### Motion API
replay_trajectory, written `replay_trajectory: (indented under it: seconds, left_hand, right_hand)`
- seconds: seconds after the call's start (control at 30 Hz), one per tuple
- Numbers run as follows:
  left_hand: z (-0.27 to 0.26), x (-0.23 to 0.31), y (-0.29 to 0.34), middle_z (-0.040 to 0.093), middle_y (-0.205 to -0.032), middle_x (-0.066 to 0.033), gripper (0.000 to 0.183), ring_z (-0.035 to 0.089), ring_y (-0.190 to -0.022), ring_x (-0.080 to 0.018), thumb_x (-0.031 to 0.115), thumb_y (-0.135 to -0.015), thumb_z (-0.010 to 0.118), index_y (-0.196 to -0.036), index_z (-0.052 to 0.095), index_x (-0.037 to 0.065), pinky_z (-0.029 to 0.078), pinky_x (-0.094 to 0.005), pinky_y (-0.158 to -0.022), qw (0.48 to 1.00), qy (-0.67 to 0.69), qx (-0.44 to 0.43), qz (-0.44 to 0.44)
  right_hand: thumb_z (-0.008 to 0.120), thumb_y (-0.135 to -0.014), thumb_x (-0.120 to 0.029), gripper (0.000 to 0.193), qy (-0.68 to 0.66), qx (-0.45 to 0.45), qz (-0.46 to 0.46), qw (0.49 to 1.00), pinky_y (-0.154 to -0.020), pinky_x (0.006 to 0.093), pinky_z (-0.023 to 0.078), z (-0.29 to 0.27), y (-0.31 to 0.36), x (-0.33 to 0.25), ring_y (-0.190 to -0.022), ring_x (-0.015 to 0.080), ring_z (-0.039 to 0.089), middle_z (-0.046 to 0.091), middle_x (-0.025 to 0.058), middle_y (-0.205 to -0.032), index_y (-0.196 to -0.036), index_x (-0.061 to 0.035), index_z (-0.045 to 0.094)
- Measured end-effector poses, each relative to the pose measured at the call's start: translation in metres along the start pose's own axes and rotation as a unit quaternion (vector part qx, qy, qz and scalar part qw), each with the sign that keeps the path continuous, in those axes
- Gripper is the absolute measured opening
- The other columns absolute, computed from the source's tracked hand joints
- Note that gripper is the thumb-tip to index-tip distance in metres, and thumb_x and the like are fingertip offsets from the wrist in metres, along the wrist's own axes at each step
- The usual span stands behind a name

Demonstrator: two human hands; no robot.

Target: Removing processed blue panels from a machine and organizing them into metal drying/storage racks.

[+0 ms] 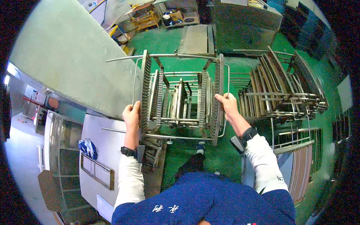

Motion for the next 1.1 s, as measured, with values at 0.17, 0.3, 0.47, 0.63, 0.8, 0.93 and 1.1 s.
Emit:
replay_trajectory:
  seconds: [0.17, 0.3, 0.47, 0.63, 0.8, 0.93, 1.1]
  left_hand:
    - [0.033, -0.026, -0.066, 0.048, -0.057, 0.004, 0.031, 0.038, -0.053, -0.0049, 0.024, -0.079, 0.073, -0.064, 0.056, 0.003, 0.032, -0.0245, -0.047, 0.999, -0.045, -0.002, -0.03]
    - [0.046, -0.057, -0.097, 0.053, -0.059, 0.0019, 0.03, 0.042, -0.054, -0.0066, 0.023, -0.079, 0.073, -0.065, 0.059, 0.0, 0.037, -0.0263, -0.049, 0.993, -0.113, 0.01, -0.041]
    - [0.063, -0.097, -0.12, 0.059, -0.06, -0.0065, 0.034, 0.05, -0.055, -0.0125, 0.029, -0.076, 0.074, -0.069, 0.062, -0.003, 0.043, -0.0314, -0.055, 0.985, -0.152, 0.0, -0.085]
    - [0.087, -0.113, -0.143, 0.064, -0.068, -0.0162, 0.04, 0.06, -0.064, -0.0243, 0.035, -0.076, 0.07, -0.075, 0.065, -0.004, 0.046, -0.0378, -0.064, 0.974, -0.207, -0.042, -0.081]
    - [0.092, -0.129, -0.153, 0.064, -0.068, -0.0163, 0.042, 0.06, -0.063, -0.0241, 0.038, -0.076, 0.07, -0.073, 0.064, -0.004, 0.046, -0.0375, -0.063, 0.973, -0.212, -0.044, -0.083]
    - [0.092, -0.125, -0.15, 0.062, -0.063, -0.0139, 0.041, 0.057, -0.059, -0.0211, 0.037, -0.075, 0.071, -0.07, 0.063, -0.003, 0.045, -0.0366, -0.06, 0.975, -0.201, -0.043, -0.082]
    - [0.095, -0.118, -0.146, 0.058, -0.058, -0.0108, 0.039, 0.052, -0.055, -0.0181, 0.034, -0.076, 0.071, -0.068, 0.061, -0.003, 0.044, -0.0357, -0.057, 0.979, -0.178, -0.041, -0.087]
  right_hand:
    - [0.078, -0.073, -0.02, 0.037, 0.011, 0.0, 0.03, 1.0, -0.041, 0.023, 0.027, 0.04, -0.075, 0.02, -0.046, 0.005, 0.035, 0.041, -0.0066, -0.057, -0.066, -0.0157, 0.043]
    - [0.078, -0.073, -0.022, 0.035, 0.027, -0.009, 0.077, 0.997, -0.038, 0.024, 0.027, 0.061, -0.113, 0.046, -0.043, 0.0063, 0.036, 0.043, -0.0051, -0.056, -0.07, -0.0147, 0.044]
    - [0.077, -0.073, -0.022, 0.033, 0.066, -0.005, 0.112, 0.991, -0.04, 0.0258, 0.031, 0.07, -0.147, 0.065, -0.046, 0.0079, 0.039, 0.045, -0.0038, -0.058, -0.071, -0.0123, 0.046]
    - [0.077, -0.073, -0.022, 0.032, 0.058, 0.007, 0.155, 0.986, -0.041, 0.0268, 0.031, 0.07, -0.161, 0.078, -0.047, 0.0092, 0.04, 0.046, -0.0027, -0.059, -0.071, -0.0118, 0.047]
    - [0.077, -0.073, -0.025, 0.033, 0.088, 0.001, 0.162, 0.983, -0.04, 0.0266, 0.03, 0.074, -0.167, 0.079, -0.045, 0.0097, 0.038, 0.044, -0.0028, -0.057, -0.07, -0.0133, 0.046]
    - [0.076, -0.073, -0.024, 0.033, 0.091, 0.005, 0.175, 0.98, -0.039, 0.0269, 0.03, 0.076, -0.163, 0.079, -0.045, 0.0094, 0.038, 0.043, -0.0029, -0.056, -0.07, -0.014, 0.045]
    - [0.076, -0.074, -0.024, 0.033, 0.119, 0.013, 0.161, 0.98, -0.039, 0.0264, 0.03, 0.071, -0.167, 0.08, -0.045, 0.0092, 0.039, 0.044, -0.0026, -0.056, -0.069, -0.014, 0.045]
Point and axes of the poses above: each hand's wrist, its own y-axis away from the middle knuckle, its own z-axis out of the palm, x = y × z, the point moved 8 cm from there along -y, towards the middle knuckle
